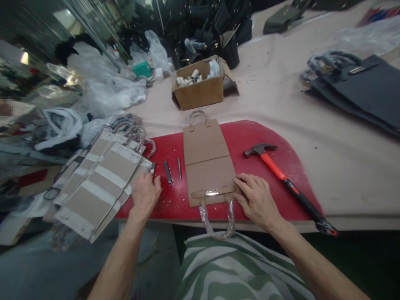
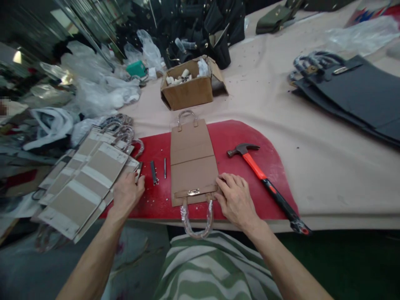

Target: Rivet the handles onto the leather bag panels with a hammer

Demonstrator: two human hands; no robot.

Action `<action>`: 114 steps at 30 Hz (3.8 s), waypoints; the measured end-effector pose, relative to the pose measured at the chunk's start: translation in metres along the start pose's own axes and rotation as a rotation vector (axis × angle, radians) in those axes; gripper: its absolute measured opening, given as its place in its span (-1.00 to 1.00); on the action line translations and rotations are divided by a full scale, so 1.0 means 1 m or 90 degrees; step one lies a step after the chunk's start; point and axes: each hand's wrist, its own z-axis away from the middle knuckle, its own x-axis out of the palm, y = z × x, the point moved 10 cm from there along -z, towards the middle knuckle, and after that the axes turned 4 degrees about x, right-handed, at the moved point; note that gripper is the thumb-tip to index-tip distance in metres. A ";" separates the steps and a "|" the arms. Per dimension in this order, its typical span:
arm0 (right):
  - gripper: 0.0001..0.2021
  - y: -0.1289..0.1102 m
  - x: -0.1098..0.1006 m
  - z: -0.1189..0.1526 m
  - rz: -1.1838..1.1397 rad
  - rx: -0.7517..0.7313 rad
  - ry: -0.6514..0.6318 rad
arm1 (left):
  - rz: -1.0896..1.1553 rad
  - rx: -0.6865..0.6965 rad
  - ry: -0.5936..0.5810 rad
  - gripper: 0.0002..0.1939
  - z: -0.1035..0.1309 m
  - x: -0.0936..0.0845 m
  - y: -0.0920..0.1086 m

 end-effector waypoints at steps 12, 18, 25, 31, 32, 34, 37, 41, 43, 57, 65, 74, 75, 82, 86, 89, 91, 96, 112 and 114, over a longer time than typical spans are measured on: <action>-0.80 -0.021 -0.003 -0.009 0.025 -0.067 -0.013 | 0.155 0.450 -0.088 -0.91 0.069 0.003 0.161; -0.87 -0.058 0.020 -0.028 0.174 -0.210 -0.193 | 0.006 0.576 -0.089 -0.85 0.082 0.000 0.177; -0.84 -0.071 0.031 -0.021 0.257 -0.346 -0.245 | 0.062 0.564 -0.130 -0.91 0.075 0.002 0.174; -0.82 -0.062 0.022 -0.019 0.153 -0.300 -0.192 | 0.069 0.527 -0.113 -0.88 0.075 0.006 0.180; -0.80 -0.062 0.018 -0.019 0.117 -0.304 -0.184 | 0.057 0.546 -0.103 -0.86 0.078 0.005 0.184; -0.76 -0.061 0.012 -0.018 0.047 -0.324 -0.183 | 0.036 0.586 -0.079 -0.82 0.083 0.000 0.186; -0.72 -0.060 0.007 -0.018 -0.027 -0.355 -0.213 | 0.064 0.653 -0.047 -0.80 0.087 -0.004 0.177; -0.73 -0.063 0.004 -0.020 -0.056 -0.392 -0.254 | 0.248 0.790 -0.010 -0.73 0.095 -0.005 0.154; -0.72 -0.066 0.005 -0.019 -0.040 -0.417 -0.284 | 0.332 0.813 0.027 -0.69 0.096 -0.006 0.143; -0.68 -0.043 0.000 0.000 -0.020 -0.284 -0.059 | 0.414 0.623 0.144 -0.75 0.099 -0.012 0.142; -0.70 -0.023 -0.009 0.001 -0.052 -0.242 0.076 | 0.580 0.439 0.134 -0.66 0.084 -0.011 0.127; -0.72 -0.016 -0.006 -0.004 -0.084 -0.210 0.075 | 0.235 -0.132 -0.090 -0.63 -0.030 0.026 -0.012; -0.72 -0.017 -0.006 -0.003 -0.083 -0.204 0.072 | 0.201 -0.135 -0.145 -0.59 -0.038 0.034 -0.014; -0.73 -0.020 -0.003 -0.002 -0.082 -0.170 0.027 | 0.203 -0.138 -0.311 -0.69 -0.055 0.072 -0.002; -0.76 -0.022 -0.007 -0.003 -0.094 -0.161 0.029 | 0.430 -0.204 -0.309 -0.76 -0.041 0.070 -0.004; -0.78 -0.023 -0.008 -0.003 -0.105 -0.154 0.027 | 0.736 -0.290 -0.288 -0.74 -0.022 0.068 -0.003; -0.79 -0.022 -0.008 -0.004 -0.107 -0.149 0.024 | 0.894 -0.291 -0.264 -0.69 -0.011 0.062 0.005; -0.75 -0.019 -0.004 -0.003 -0.102 -0.144 0.011 | 1.119 -0.252 -0.219 -0.58 0.016 0.050 0.047; -0.71 -0.015 0.000 -0.006 -0.095 -0.131 -0.008 | 1.134 -0.048 -0.099 -0.74 0.046 0.042 0.137; -0.71 -0.014 0.000 -0.006 -0.099 -0.130 -0.007 | 1.123 -0.031 -0.086 -0.77 0.047 0.040 0.138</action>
